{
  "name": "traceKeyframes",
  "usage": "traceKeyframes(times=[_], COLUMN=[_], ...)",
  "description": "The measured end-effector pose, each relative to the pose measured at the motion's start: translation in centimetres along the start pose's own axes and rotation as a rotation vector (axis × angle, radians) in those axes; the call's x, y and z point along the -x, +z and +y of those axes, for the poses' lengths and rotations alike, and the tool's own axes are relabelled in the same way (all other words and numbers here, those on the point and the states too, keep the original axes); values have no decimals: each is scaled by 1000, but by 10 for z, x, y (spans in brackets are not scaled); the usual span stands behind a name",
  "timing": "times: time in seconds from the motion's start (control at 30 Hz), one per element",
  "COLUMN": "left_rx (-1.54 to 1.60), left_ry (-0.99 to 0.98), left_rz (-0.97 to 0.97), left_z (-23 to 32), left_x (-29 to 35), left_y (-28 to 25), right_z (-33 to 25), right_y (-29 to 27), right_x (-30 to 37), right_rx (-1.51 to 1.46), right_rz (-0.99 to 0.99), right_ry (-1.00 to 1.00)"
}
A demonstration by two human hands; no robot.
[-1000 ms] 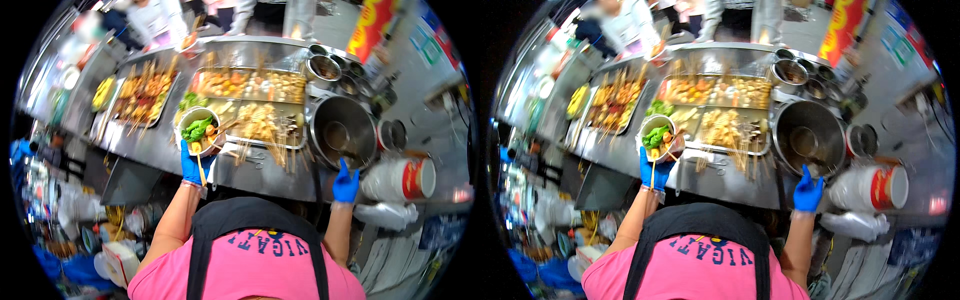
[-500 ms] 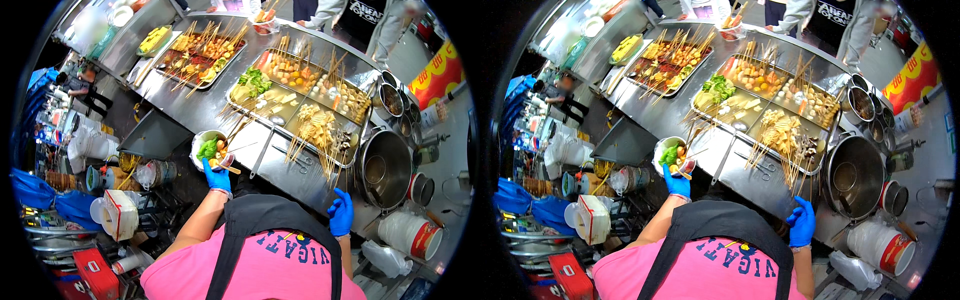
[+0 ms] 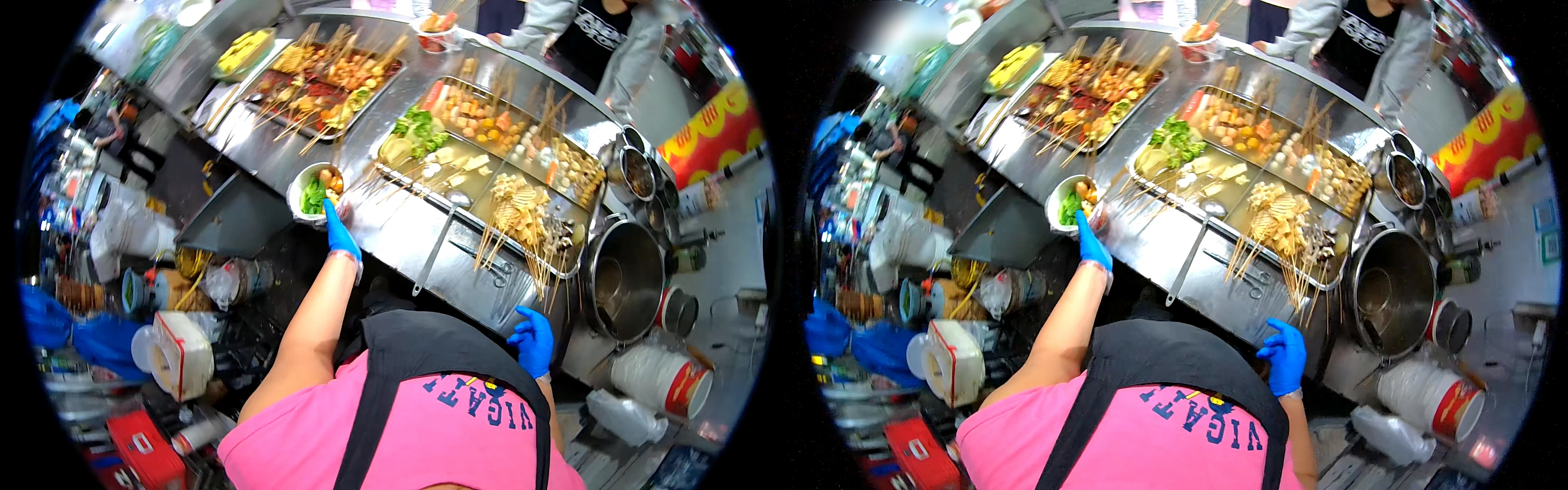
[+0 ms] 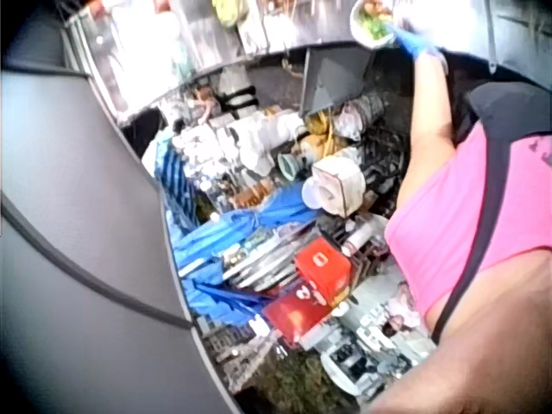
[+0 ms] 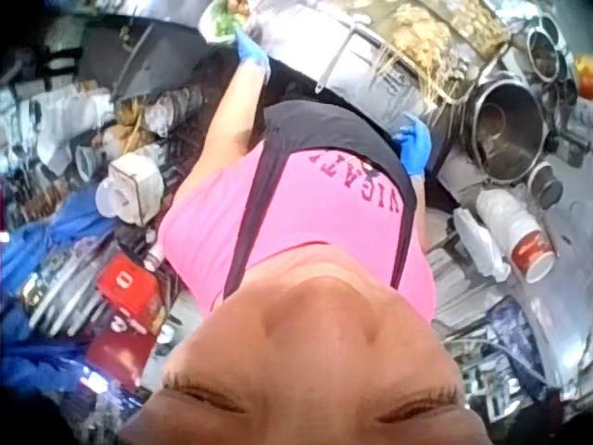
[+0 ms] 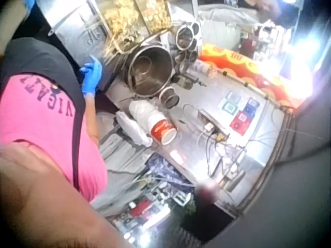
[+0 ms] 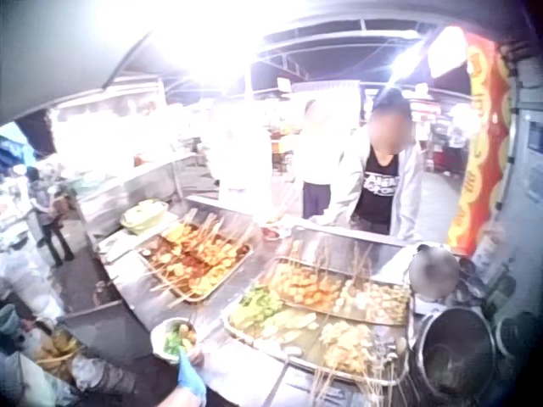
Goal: The person assembles a mixed skewer dish by selecting various cooked items from trays, placing them into a paper cup, and adding sauce. They use tongs to handle the food and a ladle to pour sauce from a large container.
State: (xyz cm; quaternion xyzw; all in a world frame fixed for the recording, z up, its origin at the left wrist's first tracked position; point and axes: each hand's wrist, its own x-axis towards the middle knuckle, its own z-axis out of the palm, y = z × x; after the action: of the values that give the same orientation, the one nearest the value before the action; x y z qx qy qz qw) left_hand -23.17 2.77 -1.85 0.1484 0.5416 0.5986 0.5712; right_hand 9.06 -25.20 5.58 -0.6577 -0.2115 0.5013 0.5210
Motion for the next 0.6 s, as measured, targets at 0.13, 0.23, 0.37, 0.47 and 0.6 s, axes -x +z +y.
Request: traceKeyframes(times=[0.13,0.23,0.37,0.47,0.6], left_rx=[-370,-640,-594,-322,-263], left_ry=[-26,674,247,-76,-93], left_rz=[-84,-104,-32,-315,-170], left_z=[16,64,89,76,52], left_x=[42,-2,-73,-104,-77], left_y=[-10,-52,-70,-72,-56], right_z=[0,21,15,37,11], right_y=[14,-28,-102,-141,-139], right_x=[5,1,-3,-15,-22], right_rx=[-113,-5,304,1183,1485], right_rz=[111,523,949,615,102], right_ry=[185,-65,-75,-4,-109])
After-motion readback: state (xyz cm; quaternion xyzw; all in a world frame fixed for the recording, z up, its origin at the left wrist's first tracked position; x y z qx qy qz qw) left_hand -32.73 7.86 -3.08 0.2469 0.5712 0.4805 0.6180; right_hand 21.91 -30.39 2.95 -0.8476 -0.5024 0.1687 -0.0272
